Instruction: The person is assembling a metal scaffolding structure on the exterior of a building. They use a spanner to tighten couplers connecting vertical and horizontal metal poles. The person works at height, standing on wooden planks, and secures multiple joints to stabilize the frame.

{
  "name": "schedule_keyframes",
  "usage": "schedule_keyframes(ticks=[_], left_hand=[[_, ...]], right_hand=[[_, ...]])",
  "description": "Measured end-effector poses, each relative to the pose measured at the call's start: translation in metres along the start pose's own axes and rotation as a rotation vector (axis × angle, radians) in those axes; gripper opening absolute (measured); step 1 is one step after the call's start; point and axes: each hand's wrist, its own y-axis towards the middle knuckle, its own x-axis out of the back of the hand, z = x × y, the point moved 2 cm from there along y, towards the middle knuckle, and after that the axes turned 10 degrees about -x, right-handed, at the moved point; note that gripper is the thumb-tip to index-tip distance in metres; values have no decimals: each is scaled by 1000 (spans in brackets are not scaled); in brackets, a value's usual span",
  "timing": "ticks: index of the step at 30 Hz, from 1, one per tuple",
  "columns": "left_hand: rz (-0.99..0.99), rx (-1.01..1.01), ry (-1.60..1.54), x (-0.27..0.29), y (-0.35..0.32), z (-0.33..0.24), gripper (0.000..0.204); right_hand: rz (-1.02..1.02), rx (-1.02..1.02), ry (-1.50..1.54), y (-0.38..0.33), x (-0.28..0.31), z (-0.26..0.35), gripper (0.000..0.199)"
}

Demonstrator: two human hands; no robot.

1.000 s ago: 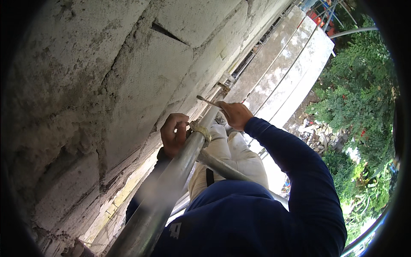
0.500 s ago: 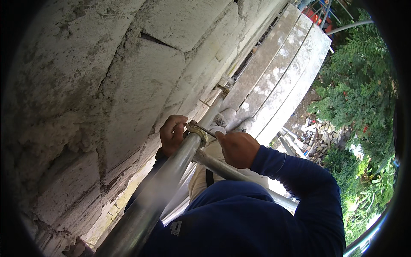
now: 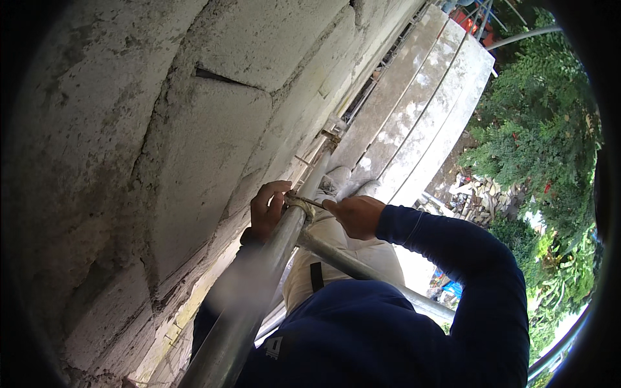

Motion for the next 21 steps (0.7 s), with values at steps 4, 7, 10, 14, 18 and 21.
schedule_keyframes(ticks=[4, 7, 10, 14, 18, 21], left_hand=[[184, 251, -35, 3, 10, 7, 36], [401, 383, -16, 19, 12, 33, 44], [376, 573, -182, 25, 8, 26, 47], [306, 520, -200, 19, -1, 20, 45], [297, 465, -168, 18, -1, 14, 43], [333, 491, -156, 21, -1, 10, 43]], right_hand=[[-4, -18, 53, 7, -3, -10, 42], [-7, 4, 80, 8, -3, -16, 40], [-43, 34, 115, 17, -10, -31, 40], [-11, -23, 32, 54, -18, -53, 40], [-356, 81, 1, 131, -49, -65, 32], [-607, 210, 48, 162, -42, -55, 27]])
